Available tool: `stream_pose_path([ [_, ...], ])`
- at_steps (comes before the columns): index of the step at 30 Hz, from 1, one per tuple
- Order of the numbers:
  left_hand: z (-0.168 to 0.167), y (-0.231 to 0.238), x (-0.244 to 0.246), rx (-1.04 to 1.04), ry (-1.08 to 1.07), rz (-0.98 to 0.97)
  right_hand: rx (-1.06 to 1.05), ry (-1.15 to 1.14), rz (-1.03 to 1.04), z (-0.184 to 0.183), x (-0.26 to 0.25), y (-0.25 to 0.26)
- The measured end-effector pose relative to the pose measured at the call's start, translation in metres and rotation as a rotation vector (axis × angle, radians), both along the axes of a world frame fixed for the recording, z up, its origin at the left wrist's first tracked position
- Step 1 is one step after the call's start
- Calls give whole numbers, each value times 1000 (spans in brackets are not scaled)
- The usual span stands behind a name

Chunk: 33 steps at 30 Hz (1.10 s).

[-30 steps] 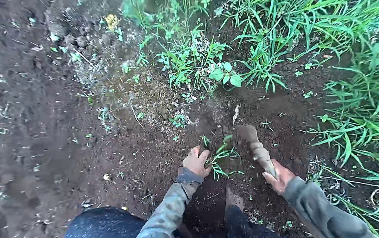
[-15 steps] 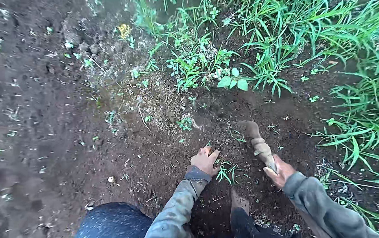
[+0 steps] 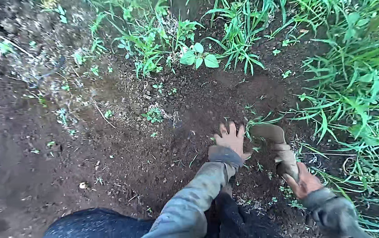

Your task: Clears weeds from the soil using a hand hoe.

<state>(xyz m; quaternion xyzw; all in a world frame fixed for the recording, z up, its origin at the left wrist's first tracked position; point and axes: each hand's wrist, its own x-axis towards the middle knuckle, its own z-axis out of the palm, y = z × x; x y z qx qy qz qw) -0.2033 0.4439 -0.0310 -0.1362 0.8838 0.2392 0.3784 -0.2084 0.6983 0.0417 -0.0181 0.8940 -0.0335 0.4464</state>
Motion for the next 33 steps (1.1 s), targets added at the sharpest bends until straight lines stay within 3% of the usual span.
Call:
stream_pose_path([
  [2,6,16,1,97,-112,-55,81,68,80,13,-17,13],
  [4,16,-6,-4,128,-101,-106,81,143,85,24,-33,9],
  [8,29,-85,-13,-3,43,136,-147,436,-86,30,-45,-5],
  [11,54,-105,-32,12,152,189,-351,590,-210,17,-56,-23],
  [14,49,-86,-71,107,67,-2,-435,591,-179,14,-65,-41],
  [17,-1,-44,-107,5,311,78,-455,605,-86,18,-64,-61],
  [19,-27,6,-92,1,373,11,-469,633,-47,16,-62,-75],
  [21,-30,35,-43,89,383,-181,-492,596,-47,11,-63,-84],
  [23,-11,18,-15,102,224,-342,-494,514,-85,8,-72,-89],
  [28,1,-96,8,-256,218,54,-482,244,-322,-36,-88,-82],
  [31,12,-68,29,-152,138,50,-491,-47,-483,-69,-29,-90],
  [33,26,-41,47,79,-52,-60,-361,-111,-295,-63,8,-77],
])
